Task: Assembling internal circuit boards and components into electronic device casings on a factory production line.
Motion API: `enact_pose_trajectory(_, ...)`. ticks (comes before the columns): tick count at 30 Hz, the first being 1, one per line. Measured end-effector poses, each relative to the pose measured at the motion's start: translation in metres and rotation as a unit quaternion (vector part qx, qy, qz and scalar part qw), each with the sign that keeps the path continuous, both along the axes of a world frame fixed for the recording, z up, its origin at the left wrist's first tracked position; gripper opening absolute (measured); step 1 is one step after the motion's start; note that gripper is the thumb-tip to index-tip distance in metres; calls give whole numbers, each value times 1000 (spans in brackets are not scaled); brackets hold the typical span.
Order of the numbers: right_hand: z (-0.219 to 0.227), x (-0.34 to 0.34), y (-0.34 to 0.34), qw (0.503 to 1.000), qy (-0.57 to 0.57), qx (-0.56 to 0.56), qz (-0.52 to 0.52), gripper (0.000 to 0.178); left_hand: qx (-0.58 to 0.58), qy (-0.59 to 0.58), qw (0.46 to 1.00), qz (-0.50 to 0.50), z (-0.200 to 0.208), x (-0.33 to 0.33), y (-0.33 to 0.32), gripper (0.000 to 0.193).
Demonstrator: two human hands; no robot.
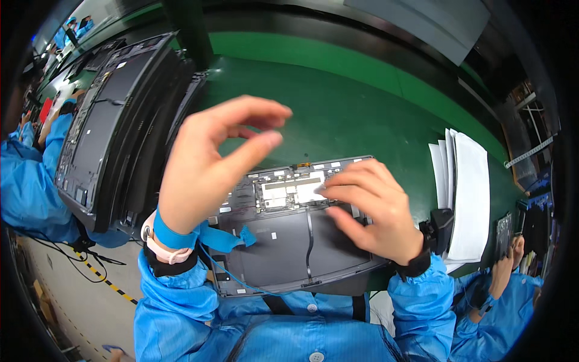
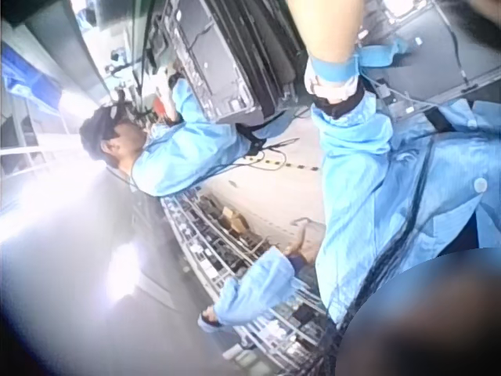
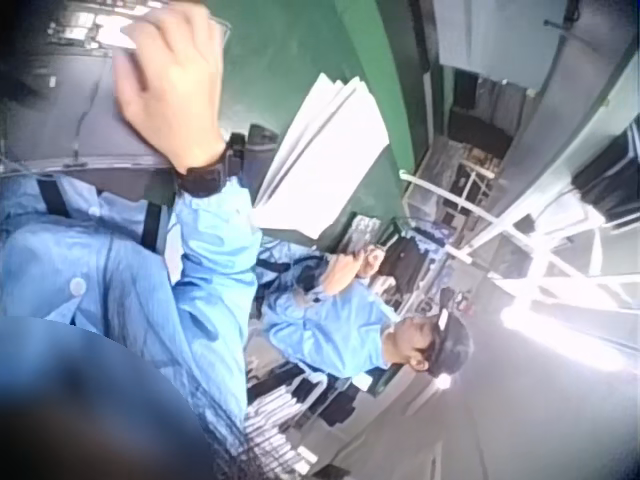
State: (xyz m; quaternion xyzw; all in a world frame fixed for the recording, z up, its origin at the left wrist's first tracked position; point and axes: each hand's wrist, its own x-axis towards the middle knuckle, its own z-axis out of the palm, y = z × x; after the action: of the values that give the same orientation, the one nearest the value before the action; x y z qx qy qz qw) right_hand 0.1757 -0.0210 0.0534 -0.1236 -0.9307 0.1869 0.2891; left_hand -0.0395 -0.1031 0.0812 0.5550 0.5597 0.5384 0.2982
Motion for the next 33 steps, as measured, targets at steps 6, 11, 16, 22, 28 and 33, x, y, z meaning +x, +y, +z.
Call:
enact_pose_trajectory(6,-9,-64,7,980,-62,56,178,35,133,-170,963,160,-27,-12,0,33)
enact_pose_trajectory(11,-31,-71,15,973,-77,14,216,35,185,-244,928,213,-40,-19,4,32)
enact_pose_trajectory(16,-35,-71,18,975,-73,-6,209,35,190,-250,924,218,-43,-17,7,31)
enact_pose_trajectory(22,-34,-71,15,977,-47,-5,207,30,227,-276,901,247,-44,-20,4,30)
enact_pose_trajectory(28,-34,-72,14,976,-56,21,210,24,239,-297,887,259,-45,-23,1,30)
enact_pose_trajectory(33,-31,-69,16,975,-69,14,210,28,241,-299,888,254,-44,-23,4,31)
